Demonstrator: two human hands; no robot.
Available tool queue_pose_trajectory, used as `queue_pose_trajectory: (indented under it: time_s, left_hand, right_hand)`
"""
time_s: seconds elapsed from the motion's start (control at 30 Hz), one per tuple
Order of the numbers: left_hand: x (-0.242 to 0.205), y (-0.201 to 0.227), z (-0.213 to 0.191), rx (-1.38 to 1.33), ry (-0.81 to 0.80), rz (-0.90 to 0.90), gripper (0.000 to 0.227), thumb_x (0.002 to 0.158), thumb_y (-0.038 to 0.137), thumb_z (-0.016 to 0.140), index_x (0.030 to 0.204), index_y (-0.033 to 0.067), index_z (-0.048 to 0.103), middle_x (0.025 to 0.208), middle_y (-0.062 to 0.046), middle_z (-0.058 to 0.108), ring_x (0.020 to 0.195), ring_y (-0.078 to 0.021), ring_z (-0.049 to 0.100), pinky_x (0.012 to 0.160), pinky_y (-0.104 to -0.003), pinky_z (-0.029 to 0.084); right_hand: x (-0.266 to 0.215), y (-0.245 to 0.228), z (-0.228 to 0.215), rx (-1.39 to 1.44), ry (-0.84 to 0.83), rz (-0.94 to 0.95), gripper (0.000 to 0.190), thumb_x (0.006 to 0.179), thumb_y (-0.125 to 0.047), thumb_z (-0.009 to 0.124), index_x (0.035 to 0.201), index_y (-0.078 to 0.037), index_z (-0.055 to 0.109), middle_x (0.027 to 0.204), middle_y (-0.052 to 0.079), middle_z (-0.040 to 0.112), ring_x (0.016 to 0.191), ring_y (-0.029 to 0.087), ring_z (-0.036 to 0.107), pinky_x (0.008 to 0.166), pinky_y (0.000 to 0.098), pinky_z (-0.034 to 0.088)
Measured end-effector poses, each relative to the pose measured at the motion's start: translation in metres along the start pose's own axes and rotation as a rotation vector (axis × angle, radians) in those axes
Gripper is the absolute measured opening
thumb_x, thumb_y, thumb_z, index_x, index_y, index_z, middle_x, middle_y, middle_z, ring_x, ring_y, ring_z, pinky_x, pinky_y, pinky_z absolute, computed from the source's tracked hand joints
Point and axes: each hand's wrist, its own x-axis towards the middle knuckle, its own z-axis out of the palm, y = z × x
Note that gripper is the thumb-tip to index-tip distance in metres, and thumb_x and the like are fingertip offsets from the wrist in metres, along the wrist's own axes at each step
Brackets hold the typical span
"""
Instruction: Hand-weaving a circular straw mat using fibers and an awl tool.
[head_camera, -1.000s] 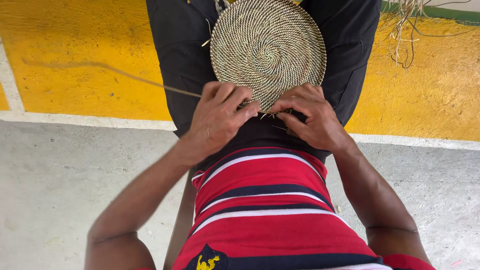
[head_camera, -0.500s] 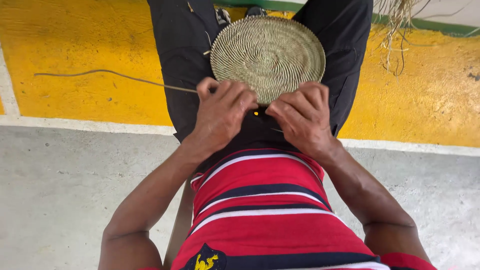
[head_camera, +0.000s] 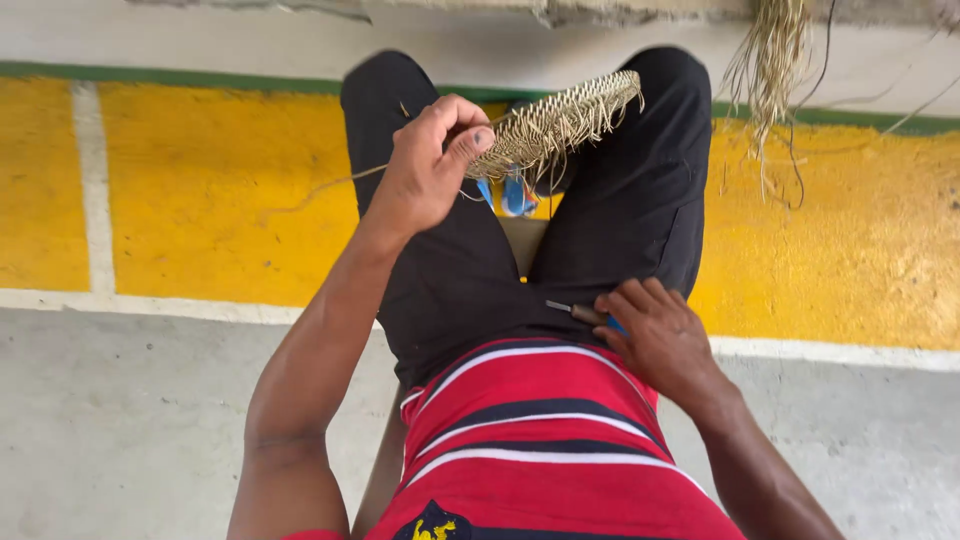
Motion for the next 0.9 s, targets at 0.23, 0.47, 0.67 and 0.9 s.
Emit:
queue_pose_trajectory:
  time_s: [0.23,0.47,0.67,0.9]
  left_hand:
    - [0.018,-0.02,-0.017,-0.384,-0.028,-0.215,0.027,0.105,0.026,0.066,0.109,0.0003,0.065,0.09,0.004,0.059,0.081,-0.0042,0.047,0.071,-0.024,0.043]
    - [-0.027,0.029,0.016,0.256,-0.003,0.105,0.017,0.102,0.027,0.066,0.111,0.0126,0.07,0.094,0.0,0.064,0.095,-0.0192,0.06,0.089,-0.038,0.04]
    - [-0.071,0.043,0.049,0.325,-0.078,0.117,0.014,0.103,0.021,0.065,0.116,0.0165,0.067,0.107,0.001,0.061,0.106,-0.0207,0.056,0.099,-0.042,0.032]
    - [-0.081,0.038,0.053,0.296,-0.08,0.143,0.015,0.104,0.018,0.065,0.118,0.0154,0.065,0.111,0.002,0.063,0.106,-0.0207,0.056,0.099,-0.043,0.031]
  right_hand:
    - [0.008,0.0,-0.011,0.206,-0.098,0.185,0.03,0.084,-0.029,0.075,0.106,-0.011,0.066,0.098,0.008,0.068,0.094,0.029,0.068,0.082,0.0437,0.053]
    - [0.007,-0.015,-0.018,0.597,0.174,0.332,0.04,0.095,-0.015,0.06,0.134,-0.012,0.06,0.1,0.012,0.067,0.083,0.021,0.067,0.075,0.0326,0.053]
    - [0.009,-0.028,-0.01,0.604,0.246,0.232,0.036,0.1,-0.015,0.062,0.135,-0.008,0.057,0.116,0.012,0.065,0.098,0.02,0.066,0.085,0.0318,0.052]
    - [0.014,-0.03,-0.006,0.662,0.098,0.348,0.039,0.1,-0.016,0.058,0.139,-0.01,0.055,0.113,0.012,0.068,0.093,0.021,0.069,0.081,0.0335,0.053]
